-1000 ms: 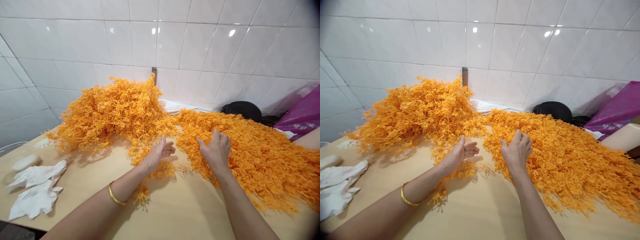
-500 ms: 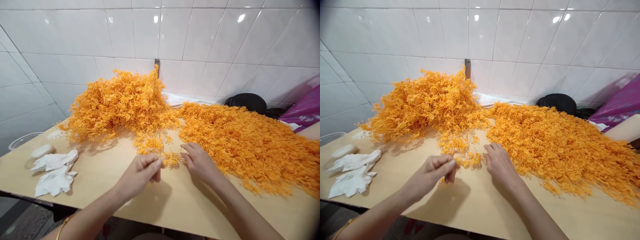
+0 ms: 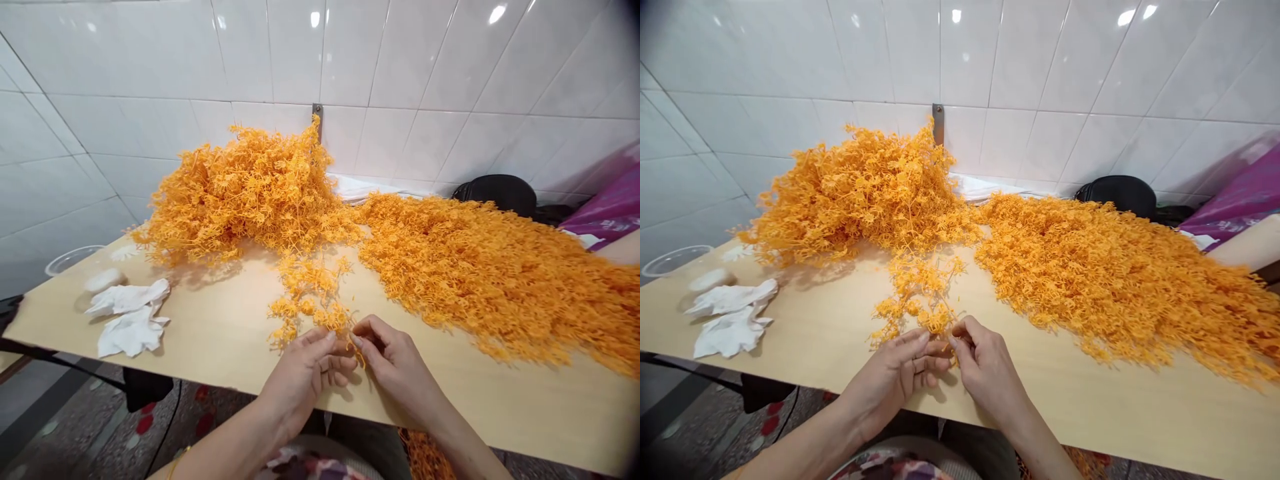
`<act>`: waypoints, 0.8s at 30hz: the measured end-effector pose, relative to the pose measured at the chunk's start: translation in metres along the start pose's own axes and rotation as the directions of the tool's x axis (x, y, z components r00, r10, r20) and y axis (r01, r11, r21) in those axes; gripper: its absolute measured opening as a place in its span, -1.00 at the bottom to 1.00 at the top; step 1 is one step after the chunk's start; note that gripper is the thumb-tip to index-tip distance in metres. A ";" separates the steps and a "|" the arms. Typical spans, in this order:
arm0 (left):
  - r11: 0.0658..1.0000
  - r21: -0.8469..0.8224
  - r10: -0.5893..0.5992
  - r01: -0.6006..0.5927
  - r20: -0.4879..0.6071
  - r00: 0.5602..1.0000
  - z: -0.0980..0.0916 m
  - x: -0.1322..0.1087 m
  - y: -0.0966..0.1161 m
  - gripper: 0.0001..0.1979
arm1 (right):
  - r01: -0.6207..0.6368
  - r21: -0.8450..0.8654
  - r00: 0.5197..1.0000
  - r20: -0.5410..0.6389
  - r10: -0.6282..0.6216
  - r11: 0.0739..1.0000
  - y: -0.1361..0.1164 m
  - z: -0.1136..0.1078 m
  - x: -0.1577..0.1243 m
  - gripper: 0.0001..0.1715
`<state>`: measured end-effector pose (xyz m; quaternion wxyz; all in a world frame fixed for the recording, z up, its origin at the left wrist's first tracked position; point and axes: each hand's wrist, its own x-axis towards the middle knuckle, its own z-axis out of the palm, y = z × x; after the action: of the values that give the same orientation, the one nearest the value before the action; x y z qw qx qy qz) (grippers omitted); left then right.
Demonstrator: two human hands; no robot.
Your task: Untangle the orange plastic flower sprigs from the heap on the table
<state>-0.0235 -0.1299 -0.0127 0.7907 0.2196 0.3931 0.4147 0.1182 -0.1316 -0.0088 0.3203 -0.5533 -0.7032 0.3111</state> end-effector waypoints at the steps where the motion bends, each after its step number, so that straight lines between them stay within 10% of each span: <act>1: 0.999 -0.045 -0.023 0.022 -0.019 1.000 0.001 0.004 0.002 -0.81 | 0.006 0.040 1.000 0.008 -0.007 0.999 -0.002 0.001 -0.001 -0.84; 7: 0.983 -0.079 -0.169 0.168 -0.015 0.985 0.003 0.023 0.018 -0.84 | 0.024 0.049 0.998 0.053 -0.027 0.998 0.003 0.000 -0.003 -0.84; 12: 0.998 0.017 -0.066 0.067 -0.065 0.996 -0.001 0.020 0.019 -0.73 | -0.033 0.124 0.985 -0.163 0.053 0.992 0.014 -0.005 0.003 -0.79; 18: 0.994 0.106 -0.023 0.024 -0.005 1.000 -0.003 0.018 0.015 -0.76 | -0.139 0.540 0.989 0.110 0.094 0.830 0.005 0.000 0.026 -0.71; 24: 0.971 -0.196 -0.114 0.136 0.116 0.987 -0.019 0.019 0.022 -0.84 | -0.156 0.608 0.986 0.052 0.157 0.778 0.012 0.002 0.034 -0.68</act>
<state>-0.0422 -0.1011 -0.0174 0.8530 0.1337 0.3200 0.3900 0.1169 -0.0967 -0.0158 0.4554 -0.4772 -0.5165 0.5461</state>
